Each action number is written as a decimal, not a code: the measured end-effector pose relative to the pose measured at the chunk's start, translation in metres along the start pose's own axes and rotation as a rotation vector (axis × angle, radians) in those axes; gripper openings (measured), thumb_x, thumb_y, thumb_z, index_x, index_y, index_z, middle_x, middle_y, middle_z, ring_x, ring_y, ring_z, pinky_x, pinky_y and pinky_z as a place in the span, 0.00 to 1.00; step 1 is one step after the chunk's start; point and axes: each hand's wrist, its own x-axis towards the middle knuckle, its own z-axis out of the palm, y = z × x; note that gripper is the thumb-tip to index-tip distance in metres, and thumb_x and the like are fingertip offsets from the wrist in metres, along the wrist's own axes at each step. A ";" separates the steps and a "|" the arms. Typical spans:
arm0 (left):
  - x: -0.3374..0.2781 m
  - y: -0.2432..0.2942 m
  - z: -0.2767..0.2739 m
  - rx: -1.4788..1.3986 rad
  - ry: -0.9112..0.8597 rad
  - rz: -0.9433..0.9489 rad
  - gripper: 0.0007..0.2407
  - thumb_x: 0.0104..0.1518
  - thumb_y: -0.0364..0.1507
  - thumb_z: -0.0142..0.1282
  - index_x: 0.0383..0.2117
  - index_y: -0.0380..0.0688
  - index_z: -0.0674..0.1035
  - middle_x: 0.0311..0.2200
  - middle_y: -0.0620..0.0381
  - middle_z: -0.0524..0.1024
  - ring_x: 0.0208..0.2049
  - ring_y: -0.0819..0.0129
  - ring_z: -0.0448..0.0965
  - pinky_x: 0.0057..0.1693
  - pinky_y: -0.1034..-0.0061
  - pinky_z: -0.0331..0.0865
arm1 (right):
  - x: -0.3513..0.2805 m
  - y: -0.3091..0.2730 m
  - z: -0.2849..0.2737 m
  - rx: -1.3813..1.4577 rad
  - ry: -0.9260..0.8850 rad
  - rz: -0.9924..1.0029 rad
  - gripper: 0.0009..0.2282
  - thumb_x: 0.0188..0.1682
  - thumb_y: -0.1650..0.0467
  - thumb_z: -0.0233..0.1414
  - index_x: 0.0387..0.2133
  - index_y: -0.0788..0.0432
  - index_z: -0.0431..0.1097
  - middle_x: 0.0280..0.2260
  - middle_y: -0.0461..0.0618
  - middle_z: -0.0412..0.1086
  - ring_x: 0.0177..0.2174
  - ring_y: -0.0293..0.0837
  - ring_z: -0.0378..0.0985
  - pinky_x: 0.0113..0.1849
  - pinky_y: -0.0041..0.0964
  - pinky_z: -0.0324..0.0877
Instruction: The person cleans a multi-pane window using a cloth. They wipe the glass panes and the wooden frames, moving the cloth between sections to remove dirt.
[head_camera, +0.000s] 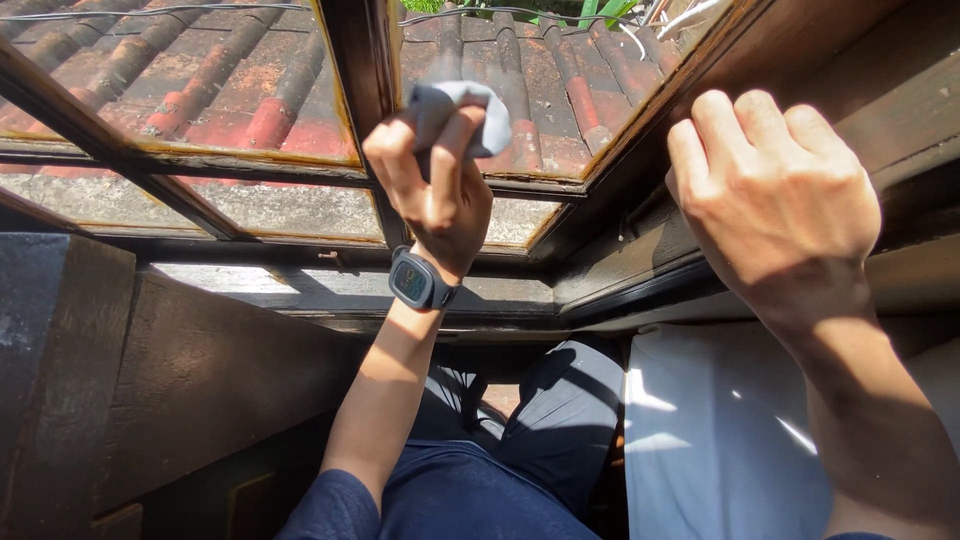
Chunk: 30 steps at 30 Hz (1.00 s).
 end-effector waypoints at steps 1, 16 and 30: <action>0.013 0.003 0.003 0.015 0.063 -0.047 0.10 0.64 0.16 0.49 0.42 0.46 0.81 0.47 0.46 0.67 0.44 0.48 0.69 0.50 0.54 0.72 | 0.000 0.000 0.001 0.000 0.004 -0.004 0.15 0.63 0.72 0.51 0.26 0.42 0.59 0.30 0.38 0.59 0.32 0.37 0.63 0.38 0.29 0.59; -0.051 -0.001 0.020 -0.137 -0.407 0.349 0.05 0.67 0.23 0.53 0.42 0.46 0.81 0.53 0.47 0.72 0.51 0.51 0.77 0.52 0.59 0.78 | 0.001 0.001 0.001 0.010 0.022 -0.001 0.15 0.63 0.73 0.50 0.26 0.43 0.59 0.30 0.38 0.60 0.32 0.37 0.63 0.37 0.29 0.59; 0.037 0.035 0.049 -0.229 0.037 0.282 0.12 0.62 0.15 0.41 0.41 0.38 0.80 0.47 0.43 0.70 0.36 0.41 0.73 0.50 0.53 0.70 | 0.001 0.000 -0.002 0.013 0.058 0.025 0.16 0.66 0.70 0.52 0.25 0.41 0.63 0.30 0.36 0.61 0.32 0.36 0.65 0.37 0.29 0.60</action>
